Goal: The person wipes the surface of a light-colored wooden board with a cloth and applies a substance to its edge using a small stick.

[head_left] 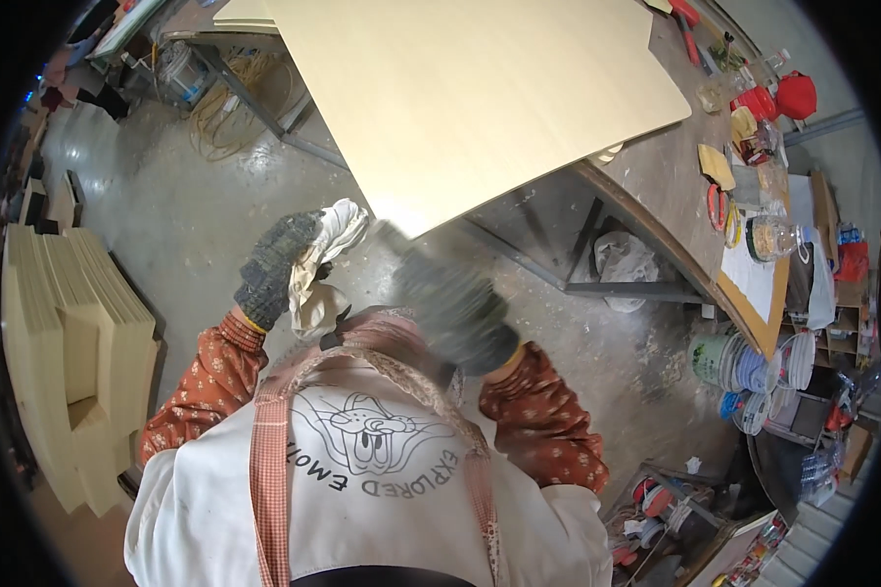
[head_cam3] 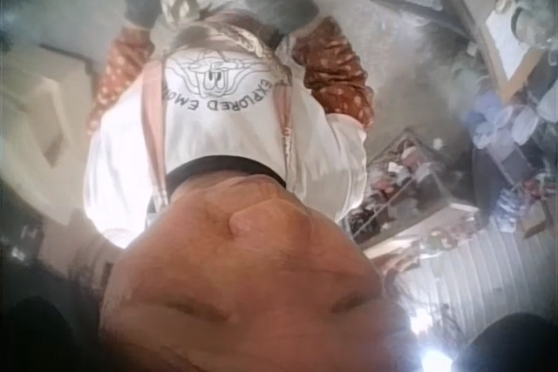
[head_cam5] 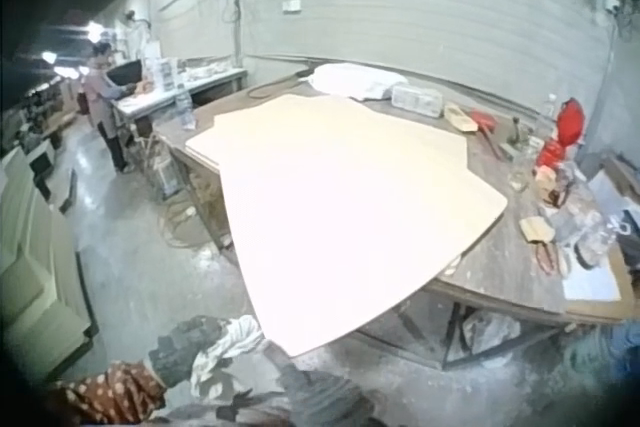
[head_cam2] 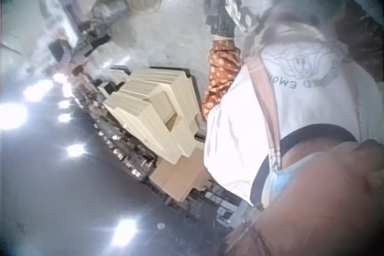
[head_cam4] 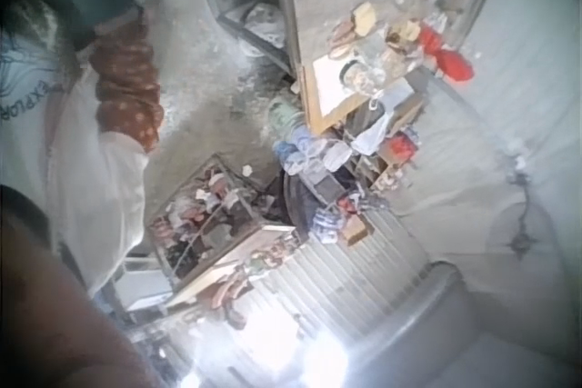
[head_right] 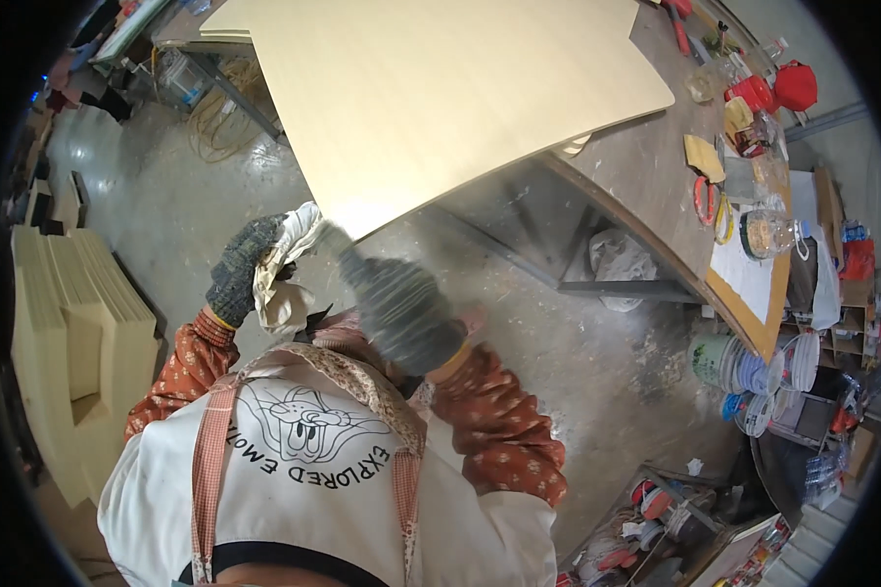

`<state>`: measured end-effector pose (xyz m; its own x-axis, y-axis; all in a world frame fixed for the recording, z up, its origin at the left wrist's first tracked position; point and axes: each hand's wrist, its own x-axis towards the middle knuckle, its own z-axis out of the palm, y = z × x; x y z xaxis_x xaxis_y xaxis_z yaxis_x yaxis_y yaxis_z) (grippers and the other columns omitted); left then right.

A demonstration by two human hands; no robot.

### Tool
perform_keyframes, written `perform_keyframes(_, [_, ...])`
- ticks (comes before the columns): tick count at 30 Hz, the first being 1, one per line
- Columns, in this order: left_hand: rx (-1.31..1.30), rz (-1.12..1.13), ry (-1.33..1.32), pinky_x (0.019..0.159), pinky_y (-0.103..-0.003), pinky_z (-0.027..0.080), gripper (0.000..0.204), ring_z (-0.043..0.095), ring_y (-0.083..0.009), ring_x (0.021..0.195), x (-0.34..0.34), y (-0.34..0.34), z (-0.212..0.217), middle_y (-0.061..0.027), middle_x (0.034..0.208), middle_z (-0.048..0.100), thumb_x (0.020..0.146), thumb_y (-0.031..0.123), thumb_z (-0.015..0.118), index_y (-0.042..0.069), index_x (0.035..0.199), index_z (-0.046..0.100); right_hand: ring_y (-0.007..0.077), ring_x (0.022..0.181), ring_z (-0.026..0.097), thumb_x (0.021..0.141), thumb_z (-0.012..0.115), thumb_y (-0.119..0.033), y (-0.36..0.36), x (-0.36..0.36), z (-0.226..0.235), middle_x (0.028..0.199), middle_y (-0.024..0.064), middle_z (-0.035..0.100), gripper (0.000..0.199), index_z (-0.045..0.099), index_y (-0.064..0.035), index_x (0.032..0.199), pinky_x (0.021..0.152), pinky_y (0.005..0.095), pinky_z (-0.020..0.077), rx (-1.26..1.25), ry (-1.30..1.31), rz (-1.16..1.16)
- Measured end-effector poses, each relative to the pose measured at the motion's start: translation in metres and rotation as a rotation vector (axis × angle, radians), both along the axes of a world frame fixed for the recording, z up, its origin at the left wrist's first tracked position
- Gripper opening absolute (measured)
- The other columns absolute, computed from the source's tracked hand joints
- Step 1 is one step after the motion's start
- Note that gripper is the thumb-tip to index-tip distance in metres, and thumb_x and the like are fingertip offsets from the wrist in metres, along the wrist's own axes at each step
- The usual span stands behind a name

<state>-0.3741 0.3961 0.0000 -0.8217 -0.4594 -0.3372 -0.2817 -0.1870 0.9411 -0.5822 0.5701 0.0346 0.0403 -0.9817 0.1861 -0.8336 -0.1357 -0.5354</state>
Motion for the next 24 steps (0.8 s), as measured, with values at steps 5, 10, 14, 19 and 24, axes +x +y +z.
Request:
perform_keyframes(5, [0.596,-0.233,0.641,0.111,-0.028,0.026,0.049,0.03,-0.0157,0.134,-0.021,0.0,-0.007,-0.0071,0.148,0.027,0.098,0.019,0.034,0.0,0.141,0.024,0.0139,0.082,0.055,0.091,0.046,-0.007,-0.013,-0.066,-0.018,0.107,0.0128,0.059,0.045,0.04,-0.0058,0.135,0.074,0.0318,0.0487,-0.188,-0.112,-0.121])
perform_keyframes(10, [0.228,0.174,0.103,0.105,-0.028,0.034,0.043,0.04,-0.0163,0.126,0.015,-0.001,-0.028,-0.0101,0.141,0.038,0.098,0.016,0.035,-0.004,0.136,0.033,0.0092,0.087,0.056,0.086,0.053,-0.011,0.002,-0.144,0.033,0.123,0.0026,0.056,0.042,0.05,-0.0125,0.128,0.073,0.0269,0.0482,0.148,-0.12,-0.578])
perform_keyframes(14, [0.303,0.184,0.266,0.099,-0.027,0.039,0.042,0.046,-0.0151,0.12,0.018,-0.001,-0.041,-0.0093,0.137,0.043,0.098,0.017,0.036,-0.004,0.133,0.038,0.0114,0.063,0.052,0.089,0.051,-0.011,-0.002,-0.095,0.027,0.121,0.0032,0.057,0.049,0.041,-0.0165,0.137,0.069,0.0273,0.0506,-0.006,0.338,-0.173])
perform_keyframes(19, [0.032,0.306,0.015,0.093,-0.025,0.044,0.036,0.051,-0.0116,0.112,0.013,0.006,-0.021,-0.0056,0.131,0.049,0.095,0.012,0.042,-0.002,0.129,0.044,0.0134,0.055,0.049,0.088,0.052,-0.018,-0.009,-0.138,0.009,0.134,0.0041,0.049,0.061,0.028,-0.0158,0.144,0.062,0.0288,0.0499,-0.07,0.31,-0.123])
perform_keyframes(24, [0.289,0.41,0.033,0.081,-0.026,0.05,0.033,0.057,-0.0119,0.1,0.044,-0.001,-0.041,-0.0039,0.121,0.055,0.095,0.016,0.047,0.001,0.124,0.05,0.0194,0.064,0.059,0.087,0.052,-0.015,-0.005,-0.107,0.021,0.118,0.0055,0.06,0.059,0.032,-0.0148,0.142,0.064,0.0312,0.0497,-0.156,0.438,-0.137])
